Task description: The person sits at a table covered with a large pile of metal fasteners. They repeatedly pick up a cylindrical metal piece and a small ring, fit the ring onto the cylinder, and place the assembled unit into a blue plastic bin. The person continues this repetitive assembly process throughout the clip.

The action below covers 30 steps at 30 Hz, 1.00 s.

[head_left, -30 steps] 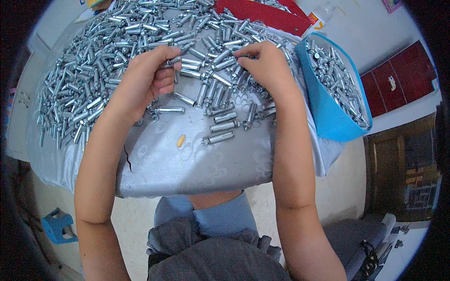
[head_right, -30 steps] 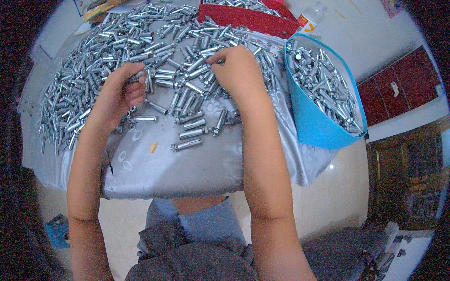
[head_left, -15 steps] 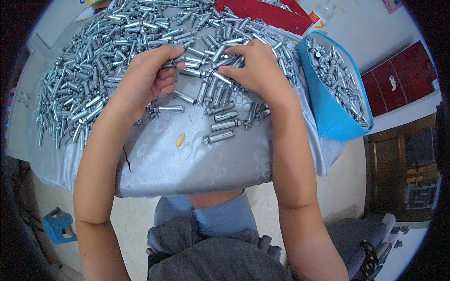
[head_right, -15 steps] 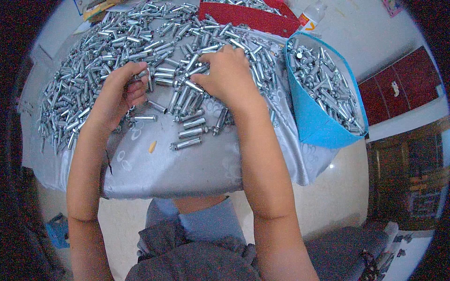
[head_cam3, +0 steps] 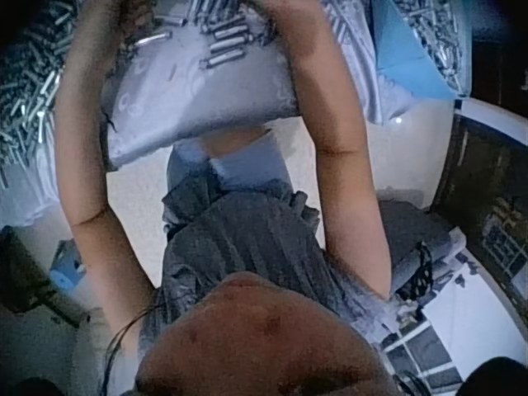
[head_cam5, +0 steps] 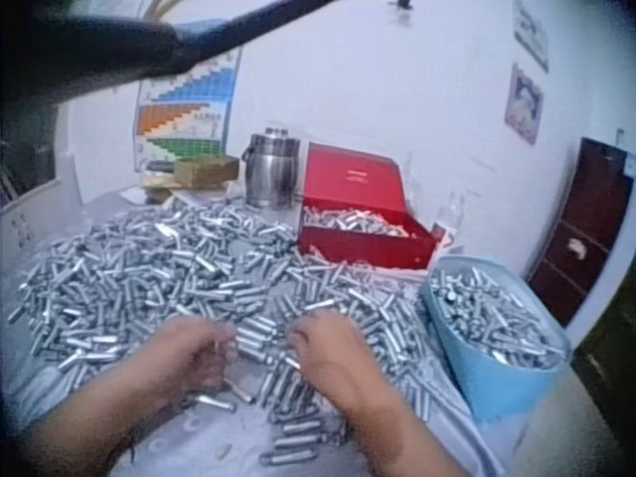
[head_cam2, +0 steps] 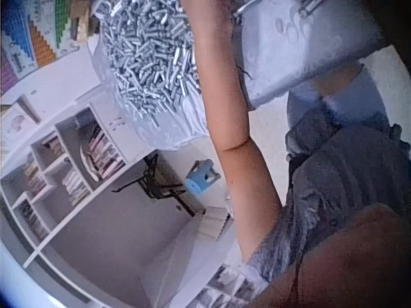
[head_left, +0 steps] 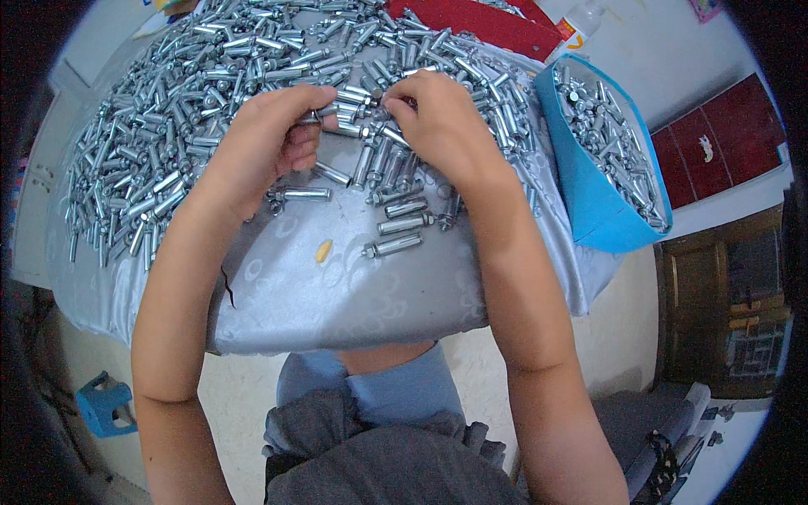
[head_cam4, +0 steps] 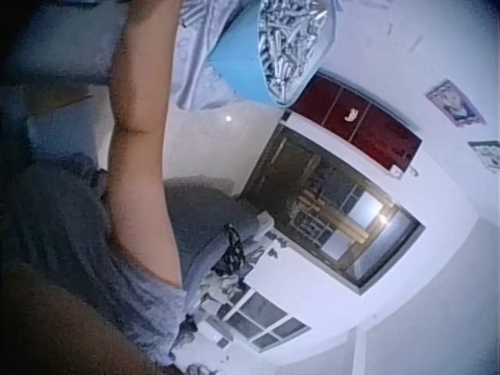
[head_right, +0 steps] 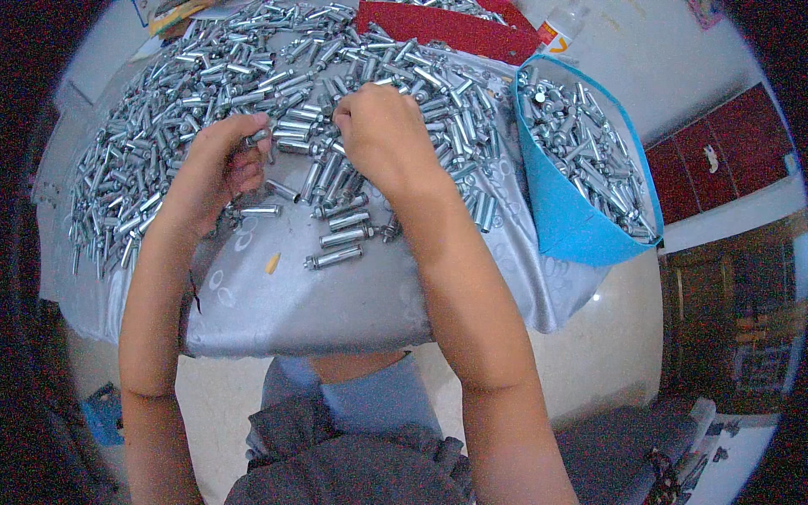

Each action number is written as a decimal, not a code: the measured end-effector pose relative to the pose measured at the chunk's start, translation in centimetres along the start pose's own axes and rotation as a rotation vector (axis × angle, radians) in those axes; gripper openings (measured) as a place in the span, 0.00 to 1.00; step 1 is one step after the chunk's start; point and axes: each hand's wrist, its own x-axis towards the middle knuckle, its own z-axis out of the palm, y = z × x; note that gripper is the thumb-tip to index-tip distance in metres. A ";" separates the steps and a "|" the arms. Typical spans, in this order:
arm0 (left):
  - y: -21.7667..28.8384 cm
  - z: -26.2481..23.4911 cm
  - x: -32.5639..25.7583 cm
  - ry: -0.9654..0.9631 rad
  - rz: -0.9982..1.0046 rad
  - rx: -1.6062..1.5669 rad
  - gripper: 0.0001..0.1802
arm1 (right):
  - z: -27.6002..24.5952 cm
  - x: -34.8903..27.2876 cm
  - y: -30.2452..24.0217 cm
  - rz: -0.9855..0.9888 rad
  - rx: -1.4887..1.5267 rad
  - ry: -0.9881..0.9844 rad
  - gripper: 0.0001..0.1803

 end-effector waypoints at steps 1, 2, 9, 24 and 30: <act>0.0 -0.2 0.0 0.005 0.000 -0.007 0.11 | 0.0 0.0 -0.1 0.007 0.003 0.002 0.08; 0.0 -0.2 0.1 0.007 0.001 -0.016 0.11 | -0.1 -0.1 -0.1 0.014 0.002 0.005 0.09; 0.1 0.1 -0.1 0.028 0.008 -0.029 0.15 | 0.1 0.1 0.4 0.041 0.062 -0.061 0.10; 0.2 0.2 -0.1 -0.025 -0.002 -0.007 0.12 | 0.1 0.5 0.7 0.171 0.079 -0.118 0.10; -0.1 0.3 -0.1 -0.017 -0.022 0.009 0.12 | -0.2 0.6 0.1 0.195 0.055 -0.113 0.08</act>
